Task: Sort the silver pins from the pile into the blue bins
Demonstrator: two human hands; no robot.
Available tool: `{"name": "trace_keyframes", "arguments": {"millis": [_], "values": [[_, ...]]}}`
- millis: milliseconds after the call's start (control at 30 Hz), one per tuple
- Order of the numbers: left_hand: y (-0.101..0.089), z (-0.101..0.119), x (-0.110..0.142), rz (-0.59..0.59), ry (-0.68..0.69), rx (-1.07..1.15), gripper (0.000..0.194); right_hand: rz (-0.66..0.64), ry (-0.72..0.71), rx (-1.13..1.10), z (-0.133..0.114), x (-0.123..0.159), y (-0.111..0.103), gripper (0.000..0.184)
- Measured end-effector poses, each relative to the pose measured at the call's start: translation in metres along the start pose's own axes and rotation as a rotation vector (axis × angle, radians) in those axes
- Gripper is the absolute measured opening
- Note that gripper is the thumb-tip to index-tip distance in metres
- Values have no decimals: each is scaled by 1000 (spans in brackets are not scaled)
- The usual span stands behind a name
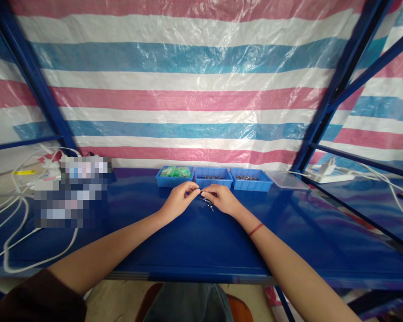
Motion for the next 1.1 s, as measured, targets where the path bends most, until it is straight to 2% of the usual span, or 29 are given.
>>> {"name": "trace_keyframes", "arguments": {"millis": [333,767,1000,1100], "values": [[-2,0,-1,43,41,-24,13,81,69,-18,7,0,2,29],[-1,-5,-1,64,37,-42,12,265,43,19,2,1,-8,26],[7,-7,-1,-70,-36,19,14,297,48,22,-7,1,-11,28],[10,-7,1,-125,14,-79,22,405,75,77,1,2,-26,29]]}}
Point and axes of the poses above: each hand's wrist, its own x-axis away from the middle knuckle, its own y-axis out of the palm, z = x × y, the point moved 4 cm from there along -x, towards the middle knuckle, and after that the axes turned 3 degrees about -x, right-handed, at the moved point
